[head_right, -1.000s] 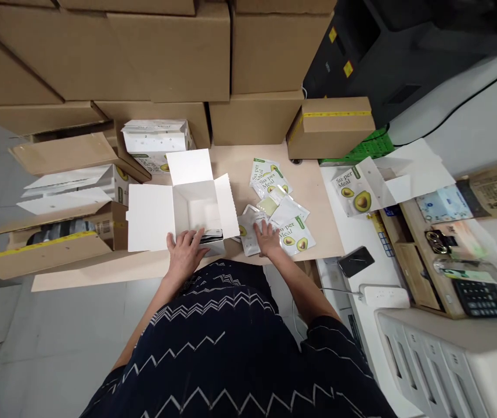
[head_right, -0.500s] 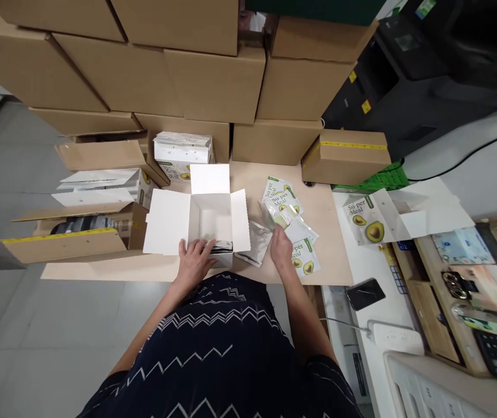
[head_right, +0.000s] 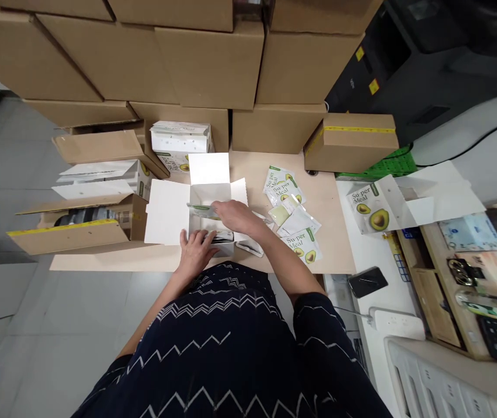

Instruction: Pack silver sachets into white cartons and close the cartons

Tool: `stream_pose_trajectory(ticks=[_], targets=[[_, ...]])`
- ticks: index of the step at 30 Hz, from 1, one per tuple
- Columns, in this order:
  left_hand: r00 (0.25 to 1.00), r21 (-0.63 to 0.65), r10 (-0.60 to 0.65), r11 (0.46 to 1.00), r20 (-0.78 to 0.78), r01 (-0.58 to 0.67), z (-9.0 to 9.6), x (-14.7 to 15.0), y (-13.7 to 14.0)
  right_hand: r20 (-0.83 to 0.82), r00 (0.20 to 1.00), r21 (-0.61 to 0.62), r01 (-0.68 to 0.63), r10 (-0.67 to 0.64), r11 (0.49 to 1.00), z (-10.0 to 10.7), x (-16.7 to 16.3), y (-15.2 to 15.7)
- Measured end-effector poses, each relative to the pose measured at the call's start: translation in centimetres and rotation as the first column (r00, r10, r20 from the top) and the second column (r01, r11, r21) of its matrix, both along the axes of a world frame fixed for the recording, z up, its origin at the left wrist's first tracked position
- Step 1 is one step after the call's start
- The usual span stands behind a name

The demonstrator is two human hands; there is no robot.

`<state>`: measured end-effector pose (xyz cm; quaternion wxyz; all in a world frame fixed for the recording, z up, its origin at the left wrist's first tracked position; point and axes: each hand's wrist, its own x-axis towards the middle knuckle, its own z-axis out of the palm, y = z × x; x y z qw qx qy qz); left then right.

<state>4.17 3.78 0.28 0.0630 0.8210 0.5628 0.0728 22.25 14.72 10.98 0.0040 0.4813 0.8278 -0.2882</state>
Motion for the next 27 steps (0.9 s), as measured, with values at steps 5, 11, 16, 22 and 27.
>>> stream_pose_trajectory(ticks=[5,11,16,22,27], targets=[[1.0,-0.003,0.019,1.0,0.005,-0.019,-0.2,0.1,0.0,0.173,0.946,-0.15,-0.249,0.273,0.957,-2.9,-3.0,2.8],[0.999,-0.007,0.04,0.999,0.001,-0.04,0.0,0.3,0.0,0.247,0.86,-0.251,-0.389,0.447,0.886,-5.5,-4.5,3.8],[0.993,0.016,0.114,0.993,-0.002,-0.114,0.7,0.6,0.1,0.26,0.807,-0.308,-0.451,0.531,0.837,-6.2,-5.0,3.6],[0.992,-0.019,0.127,0.992,-0.013,-0.127,0.8,0.6,0.2,0.151,0.871,-0.314,-0.407,0.468,0.858,-5.6,-4.5,1.5],[0.993,-0.039,0.115,0.992,-0.025,-0.116,0.5,0.4,0.2,-0.332,0.943,-0.221,-0.058,-0.019,0.974,-4.3,-0.8,0.0]])
